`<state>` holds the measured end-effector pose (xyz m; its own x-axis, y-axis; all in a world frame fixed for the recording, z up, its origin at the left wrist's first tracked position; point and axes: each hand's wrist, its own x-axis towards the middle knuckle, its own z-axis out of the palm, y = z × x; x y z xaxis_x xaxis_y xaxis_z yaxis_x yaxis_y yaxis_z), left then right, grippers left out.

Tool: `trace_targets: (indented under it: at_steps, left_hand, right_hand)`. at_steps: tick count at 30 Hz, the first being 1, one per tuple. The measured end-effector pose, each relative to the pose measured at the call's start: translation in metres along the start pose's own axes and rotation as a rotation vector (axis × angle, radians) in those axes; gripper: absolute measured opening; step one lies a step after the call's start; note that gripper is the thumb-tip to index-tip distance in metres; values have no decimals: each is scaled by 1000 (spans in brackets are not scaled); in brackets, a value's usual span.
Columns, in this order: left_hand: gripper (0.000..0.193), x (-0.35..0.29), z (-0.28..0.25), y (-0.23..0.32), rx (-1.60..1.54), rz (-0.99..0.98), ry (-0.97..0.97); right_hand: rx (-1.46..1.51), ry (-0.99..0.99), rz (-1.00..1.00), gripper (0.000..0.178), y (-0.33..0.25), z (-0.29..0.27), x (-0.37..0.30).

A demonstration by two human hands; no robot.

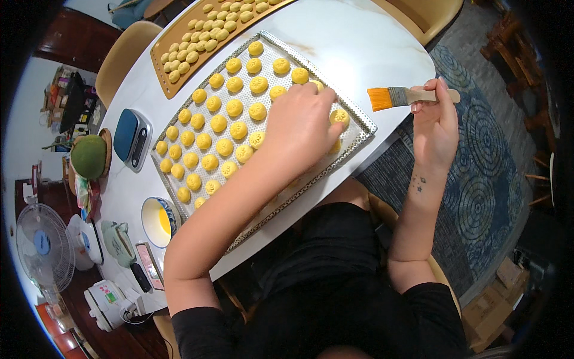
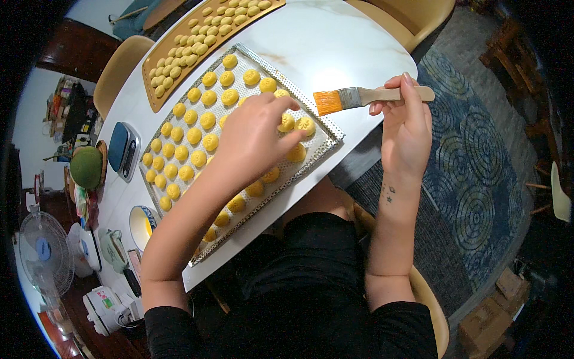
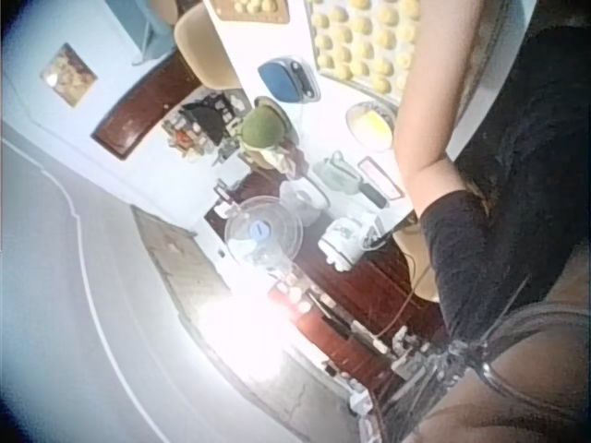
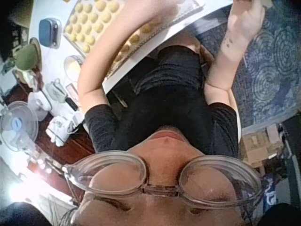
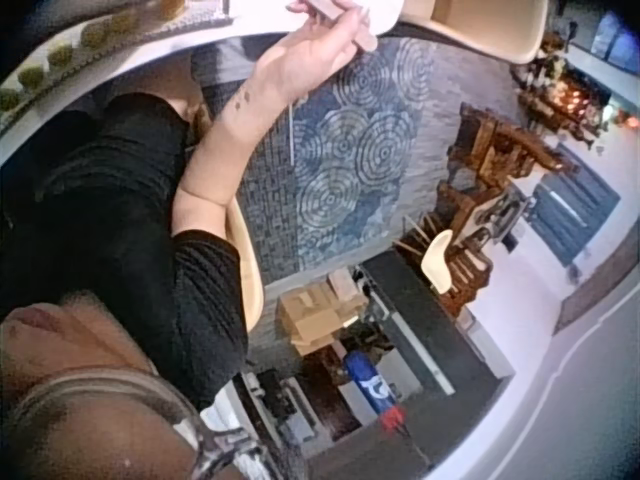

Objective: The person brushes a yellow liquid onto small round cookies arranged on a baking sheet. They pick up each cookie, apply the liquid with a brush, and place it back on the tray.

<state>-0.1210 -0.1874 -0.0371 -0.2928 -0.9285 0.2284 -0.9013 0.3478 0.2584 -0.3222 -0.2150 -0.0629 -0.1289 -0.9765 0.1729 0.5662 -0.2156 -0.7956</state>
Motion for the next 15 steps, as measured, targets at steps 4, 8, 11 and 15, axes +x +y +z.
trace_targets:
  at_steps: [4, 8, 11, 15]
  left_hand:
    - [30, 7, 20, 1, 60, 23, -66]
    - [30, 2, 9, -5, -48, 57, 67]
    - [29, -21, -27, -13, -367, -99, 105]
    - [33, -95, -76, -34, -670, -339, 76]
  right_hand:
    - [5, 4, 4, 25, 1, -1, 0]
    - [-12, 2, 2, 24, 1, 12, -3]
    - [7, -37, 18, 23, 4, 29, -5]
    - [-81, -159, 67, 22, 20, 93, -25]
